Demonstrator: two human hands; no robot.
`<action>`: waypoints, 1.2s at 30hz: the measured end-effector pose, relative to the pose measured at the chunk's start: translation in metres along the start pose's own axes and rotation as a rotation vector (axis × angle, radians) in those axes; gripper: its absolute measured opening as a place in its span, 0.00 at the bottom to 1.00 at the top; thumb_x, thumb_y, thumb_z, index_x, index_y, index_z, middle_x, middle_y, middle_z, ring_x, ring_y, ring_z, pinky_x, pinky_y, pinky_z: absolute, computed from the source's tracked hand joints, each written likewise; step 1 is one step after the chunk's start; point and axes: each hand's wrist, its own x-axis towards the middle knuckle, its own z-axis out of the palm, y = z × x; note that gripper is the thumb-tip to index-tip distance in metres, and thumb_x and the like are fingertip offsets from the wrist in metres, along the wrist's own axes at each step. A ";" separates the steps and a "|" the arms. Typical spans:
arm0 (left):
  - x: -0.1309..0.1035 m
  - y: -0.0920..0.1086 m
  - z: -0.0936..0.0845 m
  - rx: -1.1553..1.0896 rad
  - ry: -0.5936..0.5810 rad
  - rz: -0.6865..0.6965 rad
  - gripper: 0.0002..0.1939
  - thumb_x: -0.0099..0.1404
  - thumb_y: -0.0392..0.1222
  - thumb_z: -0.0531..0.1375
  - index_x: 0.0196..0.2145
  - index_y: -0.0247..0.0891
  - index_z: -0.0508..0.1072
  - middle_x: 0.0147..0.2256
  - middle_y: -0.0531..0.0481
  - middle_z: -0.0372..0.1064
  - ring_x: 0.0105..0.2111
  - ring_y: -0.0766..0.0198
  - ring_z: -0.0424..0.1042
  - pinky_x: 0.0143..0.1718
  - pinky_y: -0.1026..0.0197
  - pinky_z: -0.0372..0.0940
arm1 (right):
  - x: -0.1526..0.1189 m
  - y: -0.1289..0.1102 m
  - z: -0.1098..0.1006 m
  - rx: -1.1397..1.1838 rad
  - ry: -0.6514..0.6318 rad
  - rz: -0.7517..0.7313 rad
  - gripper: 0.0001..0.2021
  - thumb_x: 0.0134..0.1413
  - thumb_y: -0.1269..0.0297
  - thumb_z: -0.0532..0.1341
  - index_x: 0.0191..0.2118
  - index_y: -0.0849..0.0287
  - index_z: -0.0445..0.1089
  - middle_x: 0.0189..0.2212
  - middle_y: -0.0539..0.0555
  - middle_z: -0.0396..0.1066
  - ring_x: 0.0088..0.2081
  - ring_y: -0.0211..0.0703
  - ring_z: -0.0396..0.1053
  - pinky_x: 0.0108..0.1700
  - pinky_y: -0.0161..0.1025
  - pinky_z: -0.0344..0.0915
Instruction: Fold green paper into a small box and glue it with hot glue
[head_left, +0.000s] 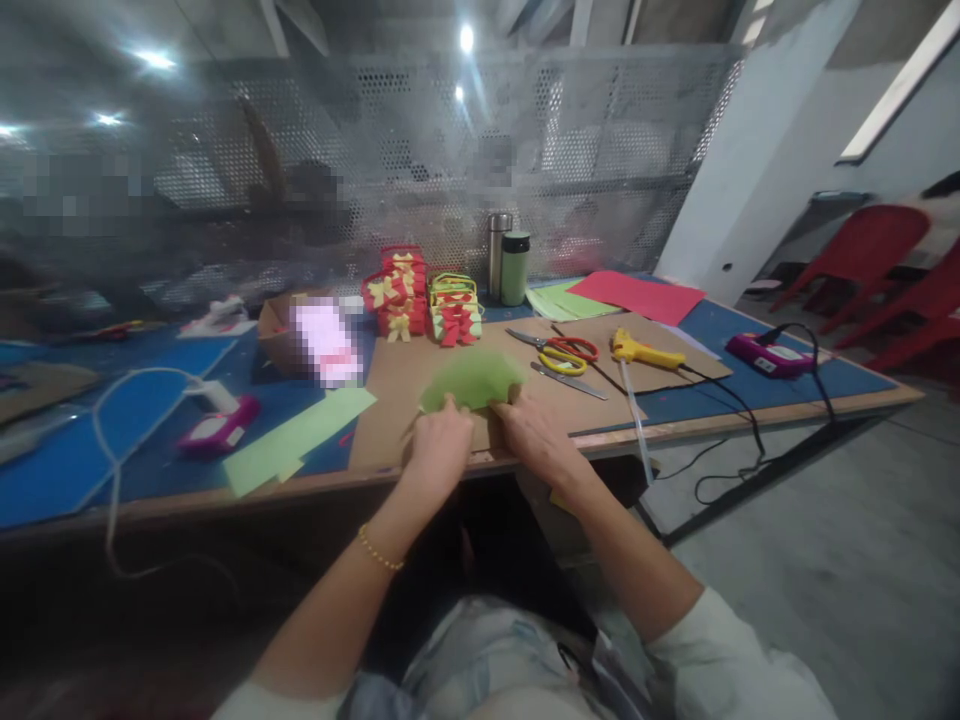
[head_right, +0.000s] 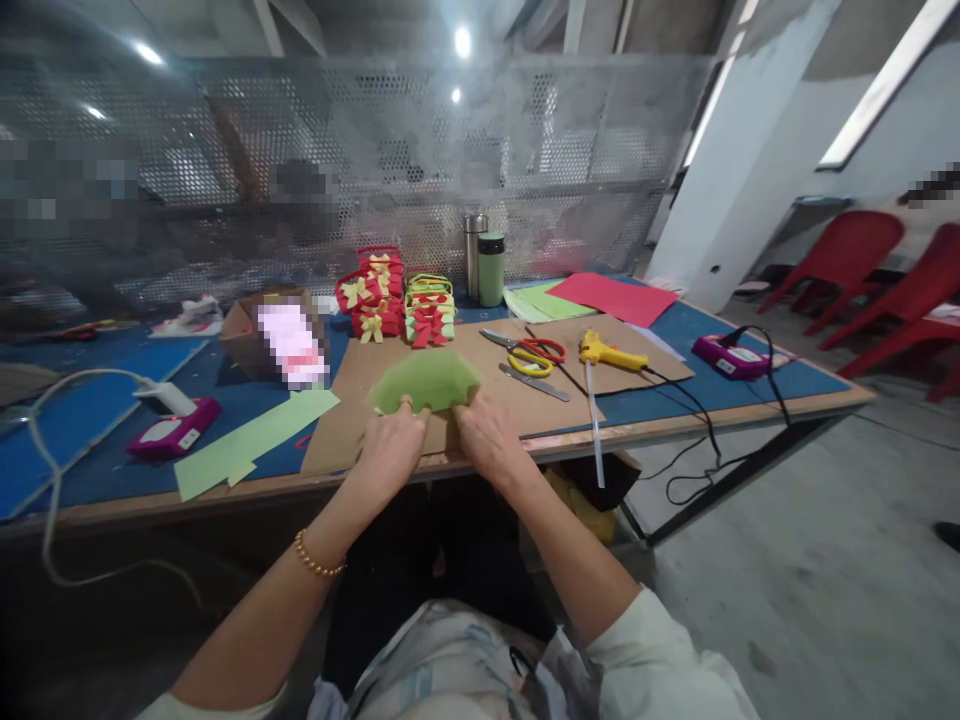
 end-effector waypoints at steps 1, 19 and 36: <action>0.000 0.000 0.000 0.003 -0.003 0.000 0.23 0.74 0.29 0.44 0.57 0.28 0.73 0.56 0.24 0.68 0.45 0.46 0.80 0.43 0.51 0.74 | 0.001 0.000 -0.001 0.000 -0.013 0.001 0.20 0.67 0.73 0.49 0.56 0.57 0.73 0.50 0.64 0.72 0.47 0.51 0.74 0.43 0.40 0.65; 0.018 0.007 0.001 -0.036 0.004 -0.024 0.21 0.72 0.29 0.45 0.52 0.25 0.74 0.49 0.27 0.72 0.45 0.49 0.80 0.43 0.54 0.72 | 0.025 -0.004 0.001 -0.079 -0.072 0.011 0.22 0.71 0.71 0.46 0.64 0.62 0.65 0.44 0.68 0.78 0.45 0.53 0.77 0.45 0.44 0.68; 0.019 0.006 -0.017 0.019 -0.006 0.033 0.18 0.70 0.26 0.51 0.46 0.26 0.81 0.48 0.26 0.74 0.48 0.46 0.78 0.45 0.52 0.71 | 0.034 -0.004 -0.006 -0.130 -0.048 -0.057 0.15 0.67 0.75 0.53 0.45 0.65 0.78 0.41 0.70 0.80 0.44 0.53 0.80 0.45 0.41 0.70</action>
